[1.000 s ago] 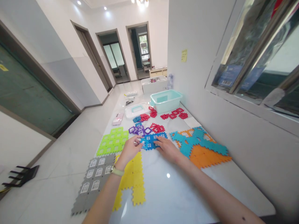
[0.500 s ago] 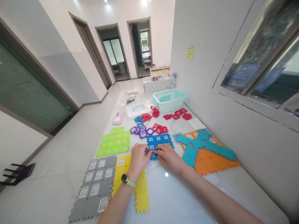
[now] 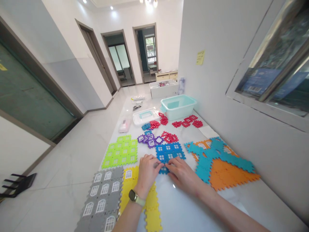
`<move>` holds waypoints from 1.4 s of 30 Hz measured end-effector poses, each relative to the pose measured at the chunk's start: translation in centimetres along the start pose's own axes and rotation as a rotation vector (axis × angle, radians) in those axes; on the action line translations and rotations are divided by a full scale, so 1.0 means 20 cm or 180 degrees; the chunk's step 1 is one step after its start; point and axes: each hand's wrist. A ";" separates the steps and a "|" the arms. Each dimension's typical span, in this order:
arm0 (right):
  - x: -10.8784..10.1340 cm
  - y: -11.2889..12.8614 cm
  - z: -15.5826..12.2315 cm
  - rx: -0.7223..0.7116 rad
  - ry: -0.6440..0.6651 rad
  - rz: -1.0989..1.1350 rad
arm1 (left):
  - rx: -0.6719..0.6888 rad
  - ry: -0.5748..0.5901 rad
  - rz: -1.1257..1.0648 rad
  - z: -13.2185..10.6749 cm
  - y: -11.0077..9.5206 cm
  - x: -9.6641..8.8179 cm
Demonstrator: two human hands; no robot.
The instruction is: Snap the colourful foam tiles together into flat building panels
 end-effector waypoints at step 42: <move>0.25 -0.27 0.92 0.0546 -0.0566 -0.0153 | 0.0060 0.0490 0.0081 -0.03 -0.08 -0.09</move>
Point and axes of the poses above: each hand's wrist, its own z-axis towards the middle knuckle, its own x-axis out of the palm, y = z × x, and after that the axes turned 8 degrees about -y, right-handed
